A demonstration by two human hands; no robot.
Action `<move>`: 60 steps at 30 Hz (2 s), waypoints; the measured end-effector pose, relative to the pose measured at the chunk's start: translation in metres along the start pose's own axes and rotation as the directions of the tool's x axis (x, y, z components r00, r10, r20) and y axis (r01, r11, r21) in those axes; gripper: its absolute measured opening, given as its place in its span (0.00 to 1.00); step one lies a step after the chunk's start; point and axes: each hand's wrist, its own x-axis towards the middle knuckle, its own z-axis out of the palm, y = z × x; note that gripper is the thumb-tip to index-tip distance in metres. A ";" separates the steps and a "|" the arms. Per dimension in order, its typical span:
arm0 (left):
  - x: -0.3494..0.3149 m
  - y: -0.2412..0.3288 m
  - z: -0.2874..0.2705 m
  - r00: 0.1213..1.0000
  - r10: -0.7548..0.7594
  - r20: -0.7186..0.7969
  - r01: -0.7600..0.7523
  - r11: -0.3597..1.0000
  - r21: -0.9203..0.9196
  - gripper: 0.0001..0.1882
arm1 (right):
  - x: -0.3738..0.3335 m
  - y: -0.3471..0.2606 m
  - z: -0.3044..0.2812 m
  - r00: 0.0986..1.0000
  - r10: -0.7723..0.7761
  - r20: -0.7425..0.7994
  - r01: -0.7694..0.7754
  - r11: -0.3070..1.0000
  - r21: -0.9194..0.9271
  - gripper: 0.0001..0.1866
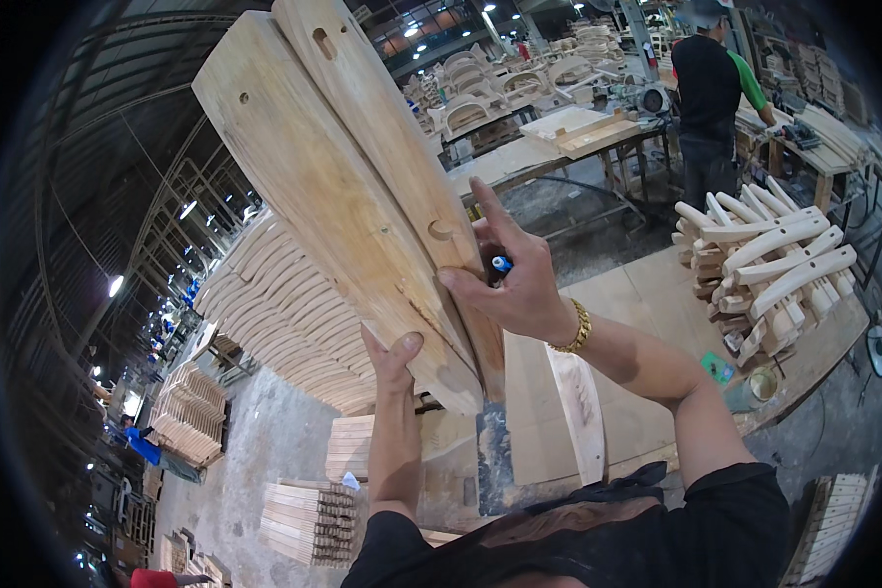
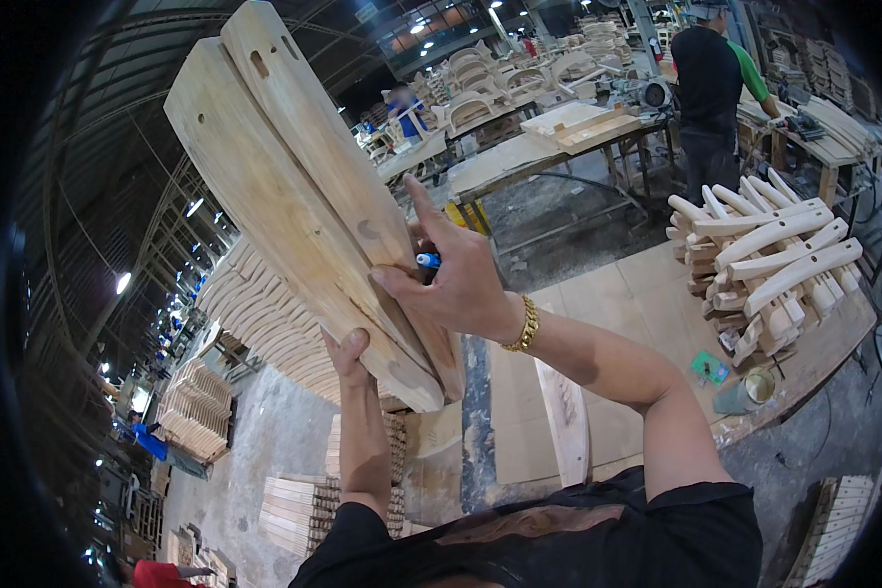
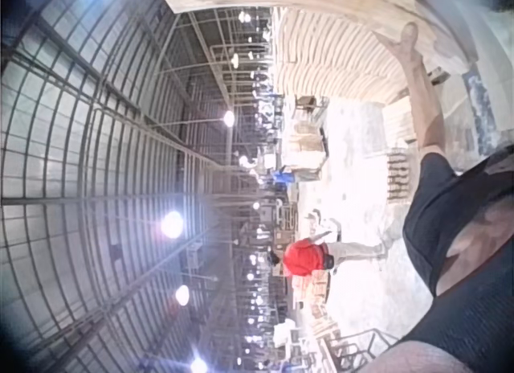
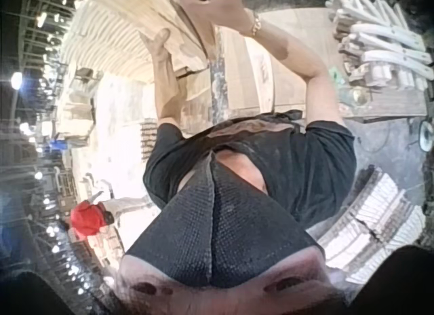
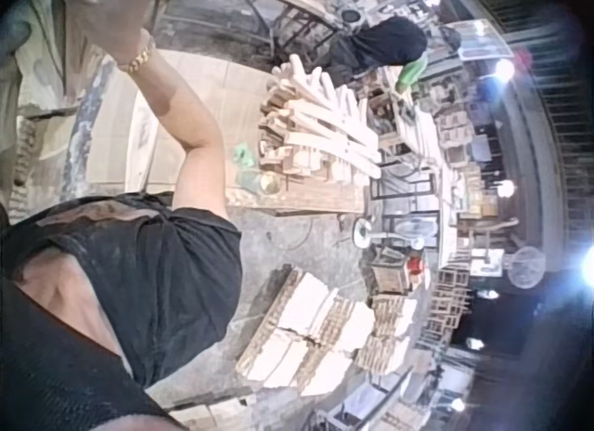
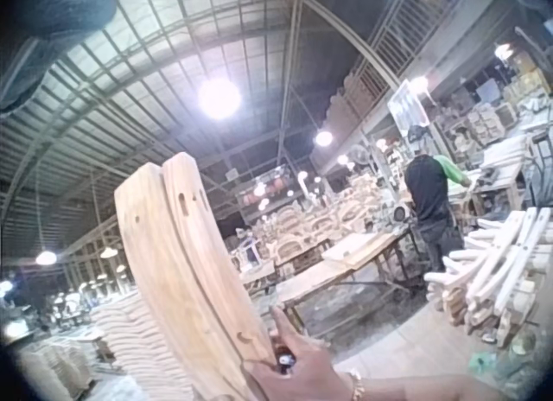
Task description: The person marks several curved wooden pieces with a blue marker, aligns them on a workbench, and then applies glue into the holes of assembled wooden components using a brush. The person handles the pieces one at a time and places them back on the bench after marking.
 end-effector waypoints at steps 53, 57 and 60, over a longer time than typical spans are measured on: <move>0.000 -0.013 -0.003 0.996 -0.081 0.037 0.077 0.991 0.113 0.44 | 0.034 0.012 -0.041 0.821 0.324 0.470 -0.328 0.941 -0.077 0.38; -0.008 -0.027 -0.010 0.993 -0.102 0.063 0.095 0.989 0.117 0.43 | 0.019 0.019 -0.038 0.867 0.242 0.435 -0.276 0.961 0.015 0.44; -0.019 -0.036 -0.016 0.989 -0.138 0.046 0.130 0.981 0.148 0.43 | 0.008 0.022 -0.042 0.839 0.291 0.459 -0.308 0.951 -0.040 0.46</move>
